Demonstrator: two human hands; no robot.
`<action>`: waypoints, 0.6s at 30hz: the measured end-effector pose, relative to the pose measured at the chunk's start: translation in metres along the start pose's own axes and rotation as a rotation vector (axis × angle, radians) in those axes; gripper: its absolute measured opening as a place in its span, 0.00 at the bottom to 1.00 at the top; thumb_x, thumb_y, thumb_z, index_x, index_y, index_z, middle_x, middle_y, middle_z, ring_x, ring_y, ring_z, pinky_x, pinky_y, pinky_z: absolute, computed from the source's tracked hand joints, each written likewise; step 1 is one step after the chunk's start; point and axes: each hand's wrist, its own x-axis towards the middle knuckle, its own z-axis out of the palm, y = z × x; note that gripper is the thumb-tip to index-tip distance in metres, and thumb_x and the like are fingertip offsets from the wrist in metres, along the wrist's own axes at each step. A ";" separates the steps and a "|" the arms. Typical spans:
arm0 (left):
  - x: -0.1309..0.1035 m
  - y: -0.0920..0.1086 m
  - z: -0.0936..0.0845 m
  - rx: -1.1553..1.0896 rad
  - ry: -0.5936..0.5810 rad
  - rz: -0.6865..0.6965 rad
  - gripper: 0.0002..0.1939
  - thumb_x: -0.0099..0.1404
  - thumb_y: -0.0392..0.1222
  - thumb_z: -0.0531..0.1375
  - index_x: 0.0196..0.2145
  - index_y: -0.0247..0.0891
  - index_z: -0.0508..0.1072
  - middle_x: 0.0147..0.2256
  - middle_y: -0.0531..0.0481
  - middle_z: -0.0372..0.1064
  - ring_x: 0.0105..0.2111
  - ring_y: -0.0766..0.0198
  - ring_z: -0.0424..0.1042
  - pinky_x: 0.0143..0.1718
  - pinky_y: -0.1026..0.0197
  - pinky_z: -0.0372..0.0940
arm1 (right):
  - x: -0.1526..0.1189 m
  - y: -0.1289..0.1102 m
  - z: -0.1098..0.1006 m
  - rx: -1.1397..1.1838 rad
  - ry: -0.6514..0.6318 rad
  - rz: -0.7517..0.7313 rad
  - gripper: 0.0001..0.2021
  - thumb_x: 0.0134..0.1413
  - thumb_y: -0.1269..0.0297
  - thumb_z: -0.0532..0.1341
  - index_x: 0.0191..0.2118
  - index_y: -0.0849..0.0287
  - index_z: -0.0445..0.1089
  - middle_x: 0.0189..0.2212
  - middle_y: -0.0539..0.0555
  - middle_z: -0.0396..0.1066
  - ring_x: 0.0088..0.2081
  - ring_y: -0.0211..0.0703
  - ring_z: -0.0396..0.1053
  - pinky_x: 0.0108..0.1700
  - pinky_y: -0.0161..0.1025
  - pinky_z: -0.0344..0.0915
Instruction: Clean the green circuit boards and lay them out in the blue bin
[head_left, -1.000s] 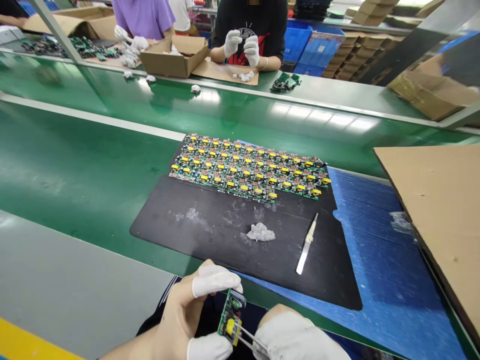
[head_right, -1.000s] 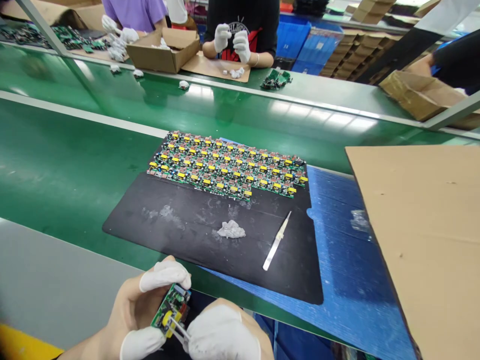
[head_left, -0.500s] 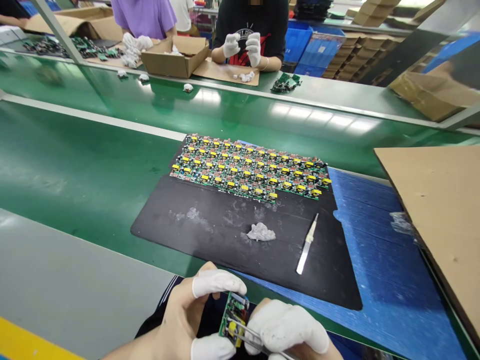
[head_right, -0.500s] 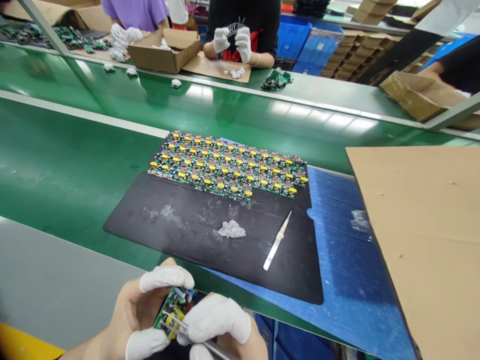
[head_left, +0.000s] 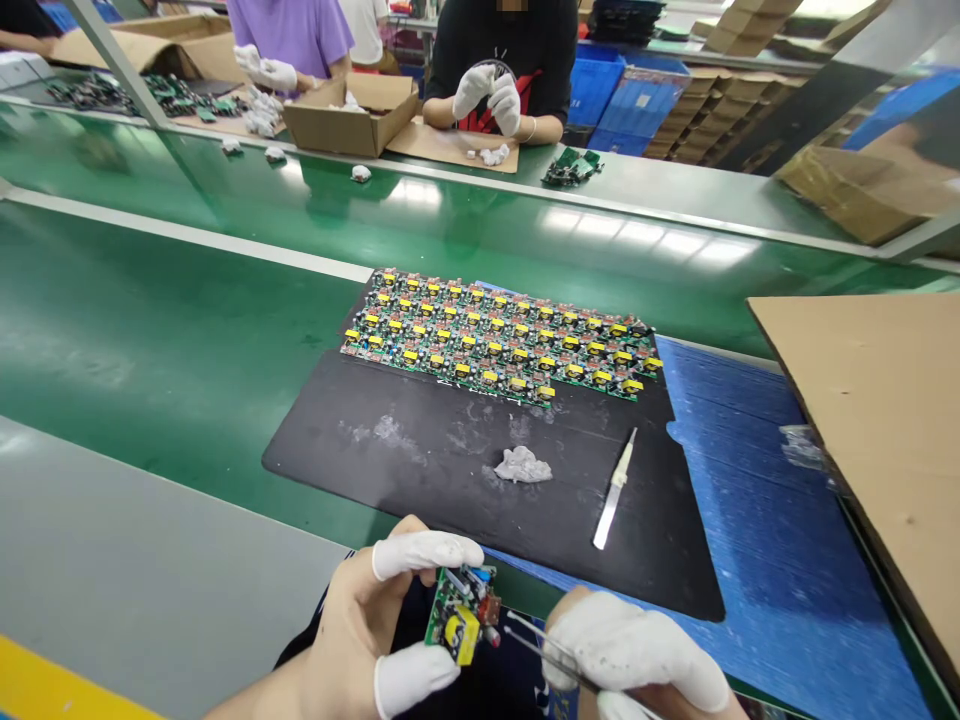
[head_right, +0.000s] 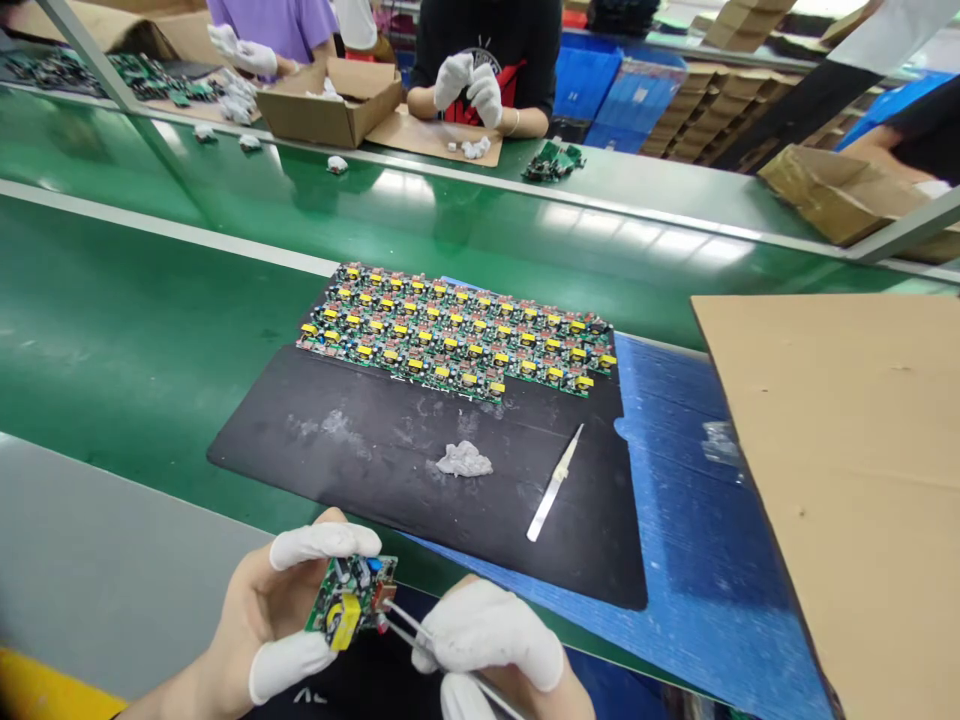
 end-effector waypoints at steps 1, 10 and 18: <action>0.000 -0.001 -0.001 0.000 0.008 -0.003 0.23 0.57 0.43 0.69 0.51 0.47 0.76 0.43 0.47 0.78 0.40 0.64 0.73 0.45 0.66 0.70 | 0.000 -0.004 -0.001 -0.054 0.058 -0.046 0.18 0.59 0.49 0.60 0.22 0.49 0.75 0.10 0.46 0.65 0.11 0.38 0.64 0.13 0.33 0.64; -0.003 -0.008 -0.002 -0.033 0.031 0.028 0.25 0.60 0.36 0.68 0.54 0.50 0.73 0.47 0.49 0.72 0.40 0.62 0.74 0.45 0.60 0.74 | 0.047 0.000 0.009 -0.673 0.130 0.136 0.05 0.52 0.65 0.58 0.29 0.54 0.72 0.23 0.49 0.75 0.24 0.43 0.73 0.29 0.37 0.68; -0.001 -0.013 -0.007 0.115 0.074 0.100 0.23 0.58 0.37 0.69 0.52 0.44 0.74 0.46 0.42 0.76 0.42 0.57 0.72 0.44 0.55 0.73 | 0.057 0.009 0.009 -0.660 0.065 0.182 0.06 0.51 0.65 0.57 0.27 0.53 0.69 0.21 0.47 0.72 0.24 0.42 0.71 0.28 0.36 0.65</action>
